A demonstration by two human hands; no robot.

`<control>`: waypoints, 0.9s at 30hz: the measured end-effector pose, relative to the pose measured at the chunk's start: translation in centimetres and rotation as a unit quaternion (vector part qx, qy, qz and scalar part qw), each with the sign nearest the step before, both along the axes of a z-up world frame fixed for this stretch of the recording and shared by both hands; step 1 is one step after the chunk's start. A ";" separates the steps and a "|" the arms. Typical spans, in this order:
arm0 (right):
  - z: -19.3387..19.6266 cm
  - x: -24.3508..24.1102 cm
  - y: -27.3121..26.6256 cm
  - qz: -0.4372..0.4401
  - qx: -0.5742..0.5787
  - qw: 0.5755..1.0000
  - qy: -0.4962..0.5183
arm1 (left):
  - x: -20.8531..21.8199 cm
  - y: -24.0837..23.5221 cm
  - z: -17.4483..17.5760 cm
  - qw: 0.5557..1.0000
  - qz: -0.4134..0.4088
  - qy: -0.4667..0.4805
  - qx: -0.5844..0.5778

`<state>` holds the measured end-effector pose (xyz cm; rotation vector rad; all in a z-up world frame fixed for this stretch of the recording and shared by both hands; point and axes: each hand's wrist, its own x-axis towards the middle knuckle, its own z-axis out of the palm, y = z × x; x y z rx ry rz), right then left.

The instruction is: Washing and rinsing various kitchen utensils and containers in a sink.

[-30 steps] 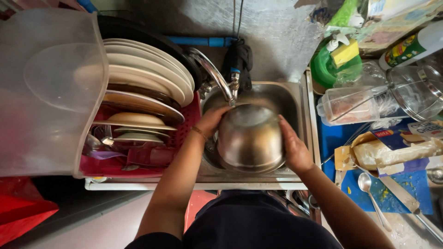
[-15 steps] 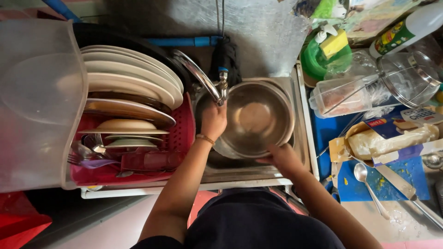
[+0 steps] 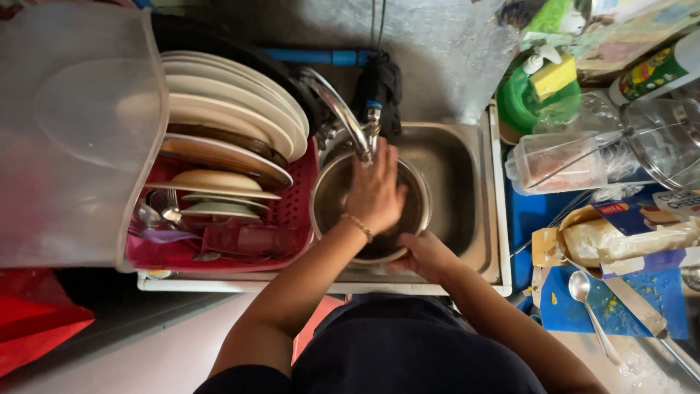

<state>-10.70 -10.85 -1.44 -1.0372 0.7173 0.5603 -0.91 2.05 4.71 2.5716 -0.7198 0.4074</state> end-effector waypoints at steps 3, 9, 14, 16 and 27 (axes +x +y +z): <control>1.6 0.0 -0.1 -0.001 0.034 0.999 -0.021 | -1.9 -1.7 -4.6 0.982 -0.132 0.035 -0.133; -5.2 0.4 -4.7 -0.023 -0.016 0.999 -0.039 | -6.6 2.6 2.4 0.890 -0.257 0.375 -0.044; 5.3 0.7 -3.2 -0.059 -0.006 0.998 -0.011 | -4.3 5.2 6.5 0.930 -0.201 0.221 0.212; 5.1 0.4 -3.2 -0.062 -0.009 0.998 -0.002 | -3.3 5.4 5.4 0.918 -0.181 0.153 0.318; 2.9 0.5 -3.9 -0.056 -0.017 0.997 -0.046 | -2.7 1.0 -6.5 0.866 -0.430 -0.019 0.256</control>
